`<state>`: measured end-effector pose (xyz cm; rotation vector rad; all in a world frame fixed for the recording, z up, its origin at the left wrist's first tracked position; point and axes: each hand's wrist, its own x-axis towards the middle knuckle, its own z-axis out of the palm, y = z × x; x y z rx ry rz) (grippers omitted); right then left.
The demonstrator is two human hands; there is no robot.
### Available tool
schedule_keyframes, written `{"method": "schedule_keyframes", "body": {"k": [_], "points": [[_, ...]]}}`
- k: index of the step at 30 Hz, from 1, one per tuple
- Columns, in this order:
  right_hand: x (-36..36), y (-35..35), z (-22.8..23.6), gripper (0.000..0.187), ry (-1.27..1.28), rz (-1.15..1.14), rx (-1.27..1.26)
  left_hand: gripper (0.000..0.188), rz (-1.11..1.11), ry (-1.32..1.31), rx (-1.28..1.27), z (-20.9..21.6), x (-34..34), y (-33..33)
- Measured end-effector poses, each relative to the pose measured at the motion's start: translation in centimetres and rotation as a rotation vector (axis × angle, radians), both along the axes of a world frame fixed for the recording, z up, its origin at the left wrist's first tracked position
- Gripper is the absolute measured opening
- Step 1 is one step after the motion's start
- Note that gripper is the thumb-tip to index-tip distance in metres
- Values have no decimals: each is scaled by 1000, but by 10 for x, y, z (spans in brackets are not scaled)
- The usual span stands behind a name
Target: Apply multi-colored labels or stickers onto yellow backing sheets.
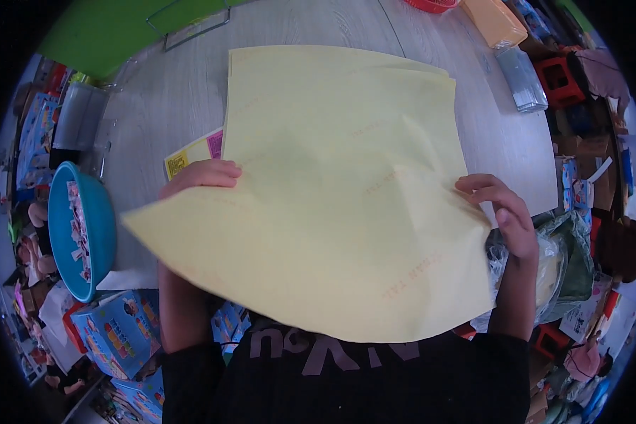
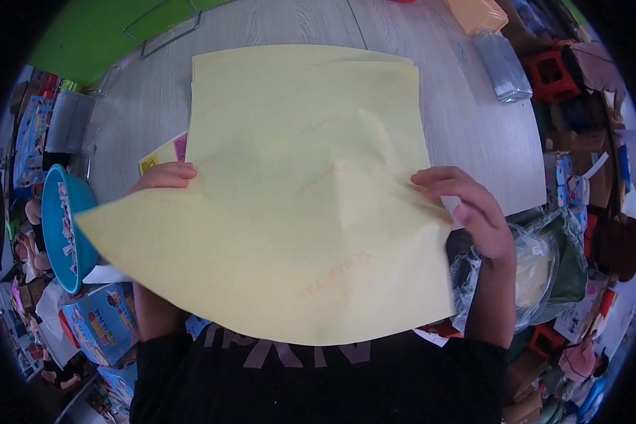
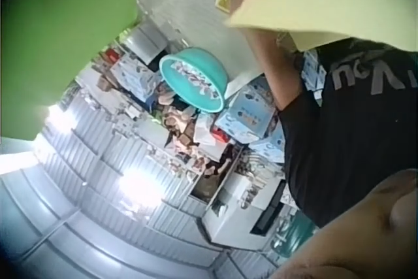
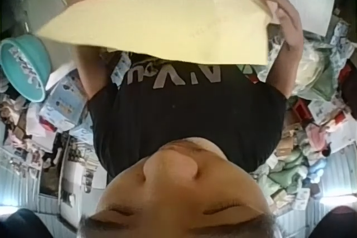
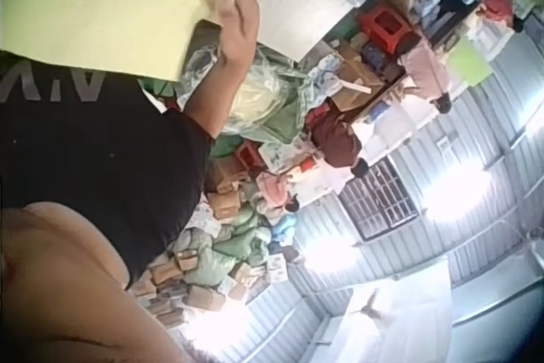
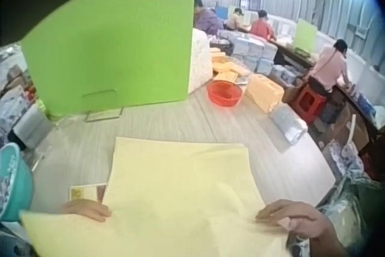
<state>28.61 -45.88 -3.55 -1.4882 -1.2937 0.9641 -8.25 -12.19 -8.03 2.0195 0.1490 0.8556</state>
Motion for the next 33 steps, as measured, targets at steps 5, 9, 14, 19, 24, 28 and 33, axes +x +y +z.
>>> {"method": "schedule_keyframes", "body": {"k": [5, 9, 14, 19, 24, 28, 33], "points": [[-5, -9, -10, 54, 144, -209, 10, 22, 69, 99, -243, -3, -4, -12], [-13, 10, -11, 52, -545, -154, 164, 21, 22, 236, -153, 8, 1, -10], [-13, 18, -15, 29, -1125, 0, 158, 27, 69, 433, 195, 18, 2, -8], [-14, 22, -14, 29, -1019, 11, 161, 25, 79, 472, 250, -1, -9, 6], [-1, 7, -45, 24, -417, -225, -62, 20, 297, 516, -232, -3, 2, -6], [-9, 44, -32, 27, -73, -403, -384, 24, 440, 613, 230, 4, 15, -16], [-23, 56, -35, 31, -134, -534, -251, 28, 451, 661, 239, -2, 12, -17]]}}
